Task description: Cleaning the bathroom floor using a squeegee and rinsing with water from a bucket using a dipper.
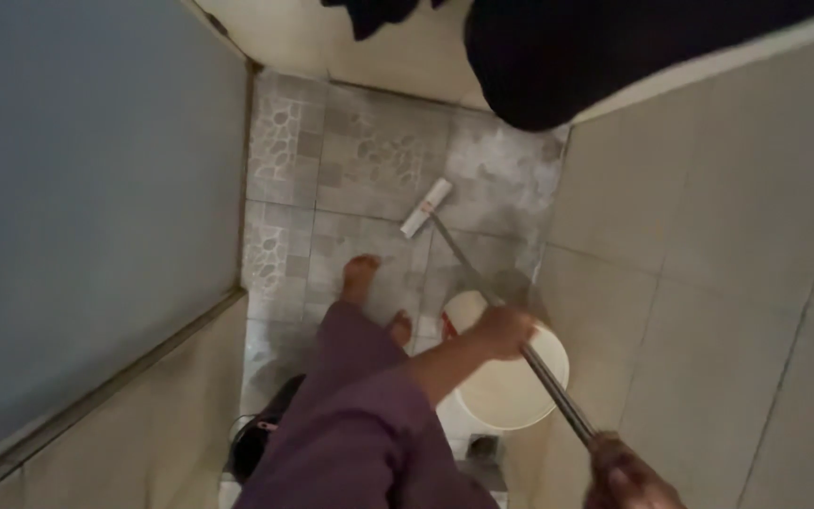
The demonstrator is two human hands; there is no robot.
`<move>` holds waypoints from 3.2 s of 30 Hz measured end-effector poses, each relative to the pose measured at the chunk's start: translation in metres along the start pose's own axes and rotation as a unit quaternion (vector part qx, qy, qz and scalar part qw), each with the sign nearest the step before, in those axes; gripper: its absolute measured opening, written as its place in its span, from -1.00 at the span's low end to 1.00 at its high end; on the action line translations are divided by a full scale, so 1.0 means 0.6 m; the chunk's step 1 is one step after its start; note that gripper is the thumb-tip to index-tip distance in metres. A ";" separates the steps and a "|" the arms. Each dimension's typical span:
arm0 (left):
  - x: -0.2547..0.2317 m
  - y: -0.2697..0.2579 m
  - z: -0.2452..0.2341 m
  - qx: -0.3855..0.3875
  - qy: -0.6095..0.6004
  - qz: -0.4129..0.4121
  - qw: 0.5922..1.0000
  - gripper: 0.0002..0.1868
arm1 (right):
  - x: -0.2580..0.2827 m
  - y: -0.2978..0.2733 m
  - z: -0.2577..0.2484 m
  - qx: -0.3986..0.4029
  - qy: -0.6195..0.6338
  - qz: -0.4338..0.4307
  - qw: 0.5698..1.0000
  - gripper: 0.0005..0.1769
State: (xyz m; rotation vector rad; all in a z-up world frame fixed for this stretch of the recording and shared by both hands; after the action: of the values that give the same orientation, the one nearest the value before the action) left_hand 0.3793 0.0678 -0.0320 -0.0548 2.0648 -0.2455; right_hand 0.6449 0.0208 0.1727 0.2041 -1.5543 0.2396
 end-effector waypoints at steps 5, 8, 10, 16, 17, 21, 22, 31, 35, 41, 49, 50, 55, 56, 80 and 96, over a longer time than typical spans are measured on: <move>0.178 -0.050 0.001 -0.025 0.124 0.014 0.992 -0.87 | -0.107 0.016 0.222 -0.067 0.015 0.133 0.989 -0.73; 0.237 -0.031 0.031 0.025 0.201 0.004 0.979 -0.87 | -0.118 0.062 0.407 0.027 0.027 0.031 0.999 -0.89; 0.244 -0.018 0.046 0.039 0.197 -0.009 0.980 -0.87 | -0.131 0.051 0.437 0.140 0.027 -0.093 0.985 -0.73; 0.195 -0.013 0.106 0.099 0.173 -0.062 0.978 -0.87 | -0.061 0.070 0.165 0.108 0.598 0.200 0.768 -0.82; 0.122 0.000 0.111 0.055 0.121 -0.025 0.991 -0.85 | -0.064 0.057 0.104 -0.076 0.313 0.414 0.852 -0.72; -0.103 0.022 0.086 0.084 -0.038 -0.029 0.995 -0.85 | 0.038 0.027 -0.021 -0.046 -0.037 0.337 0.940 -0.82; -0.095 0.023 0.090 0.088 -0.039 -0.026 0.995 -0.85 | 0.035 0.015 -0.034 -0.051 -0.038 0.337 0.939 -0.82; 0.351 -0.038 -0.051 0.023 0.276 0.097 0.956 -0.84 | -0.162 0.019 0.267 -0.012 -0.072 -0.063 0.995 -0.69; 0.400 -0.031 -0.151 0.124 0.299 -0.011 0.946 -0.78 | -0.159 0.057 0.372 0.087 -0.020 -0.181 0.979 -0.86; 0.151 0.119 0.114 0.075 0.125 0.085 0.986 -0.84 | 0.025 0.090 0.116 -0.033 -0.101 -0.052 0.993 -0.72; 0.006 0.164 0.137 0.101 0.044 0.045 0.993 -0.90 | 0.108 0.092 0.093 -0.151 -0.067 -0.125 0.978 -0.64; 0.028 0.162 0.096 0.078 0.043 0.032 0.995 -0.90 | 0.096 0.105 0.122 -0.117 -0.004 -0.134 0.984 -0.67; 0.148 0.104 -0.127 0.026 -0.006 0.041 0.999 -0.93 | 0.027 0.155 0.296 -0.040 0.126 -0.044 0.990 -0.90; 0.171 0.093 -0.168 0.016 0.016 0.034 0.999 -0.88 | 0.047 0.177 0.346 -0.009 0.082 -0.068 0.994 -0.81; 0.057 0.296 0.054 0.206 0.173 0.186 0.945 -0.82 | 0.026 0.125 0.216 -0.373 0.040 -0.143 0.916 -0.70; 0.021 0.025 0.178 0.419 0.277 0.347 0.792 -0.85 | 0.052 -0.101 0.316 -0.427 -0.341 0.039 0.837 -0.85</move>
State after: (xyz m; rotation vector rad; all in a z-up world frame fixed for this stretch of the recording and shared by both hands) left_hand 0.4673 0.0644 -0.0960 1.4446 2.1794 -0.7507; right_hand 0.4800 -0.0893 0.2066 -0.5447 -2.2251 -0.5396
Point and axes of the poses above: each hand's wrist, its own y-axis towards the middle knuckle, its own z-axis out of the palm, x = y × z, the point moved 10 cm from there along y, towards the middle knuckle, and after that the axes turned 2 degrees about -z, right-handed, at the moved point
